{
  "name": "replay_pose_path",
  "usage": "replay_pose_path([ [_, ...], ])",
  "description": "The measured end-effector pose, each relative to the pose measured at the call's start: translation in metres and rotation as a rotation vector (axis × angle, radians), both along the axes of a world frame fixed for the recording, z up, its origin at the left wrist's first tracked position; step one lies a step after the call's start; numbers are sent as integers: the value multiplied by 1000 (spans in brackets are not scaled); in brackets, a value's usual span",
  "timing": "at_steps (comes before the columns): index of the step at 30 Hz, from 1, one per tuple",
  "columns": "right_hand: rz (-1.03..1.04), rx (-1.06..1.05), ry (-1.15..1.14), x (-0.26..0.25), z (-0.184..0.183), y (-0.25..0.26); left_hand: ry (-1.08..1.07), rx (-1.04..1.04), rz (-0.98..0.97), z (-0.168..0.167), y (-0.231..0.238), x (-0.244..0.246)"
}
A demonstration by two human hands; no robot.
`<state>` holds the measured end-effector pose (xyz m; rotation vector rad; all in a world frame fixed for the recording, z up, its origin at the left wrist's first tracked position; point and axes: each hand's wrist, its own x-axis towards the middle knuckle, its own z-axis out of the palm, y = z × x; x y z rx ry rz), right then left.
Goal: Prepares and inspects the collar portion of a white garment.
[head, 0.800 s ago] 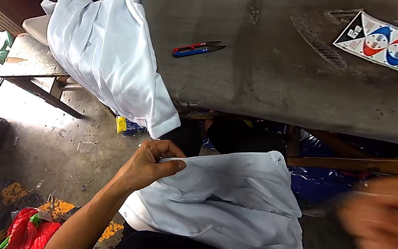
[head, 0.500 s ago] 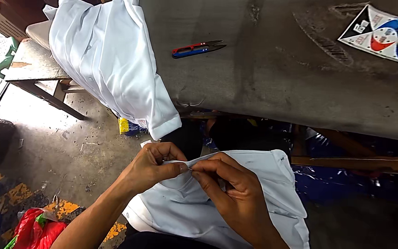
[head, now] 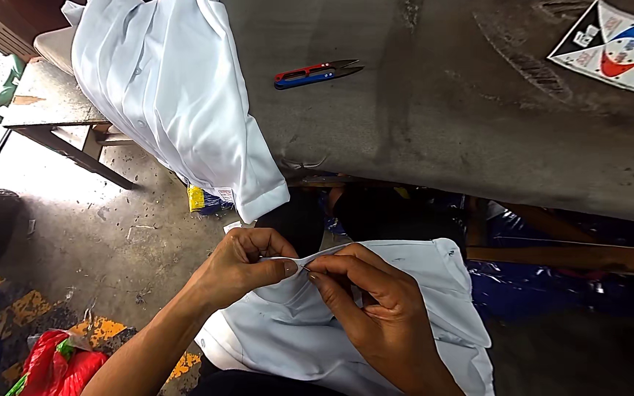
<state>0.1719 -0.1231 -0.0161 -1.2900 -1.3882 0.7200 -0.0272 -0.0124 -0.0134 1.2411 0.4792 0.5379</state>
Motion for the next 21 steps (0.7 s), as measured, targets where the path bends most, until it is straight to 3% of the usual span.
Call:
replay_pose_path([
  [21,-55,15,43,-11,0,-1,-60,-49,10,-2,-3,3],
])
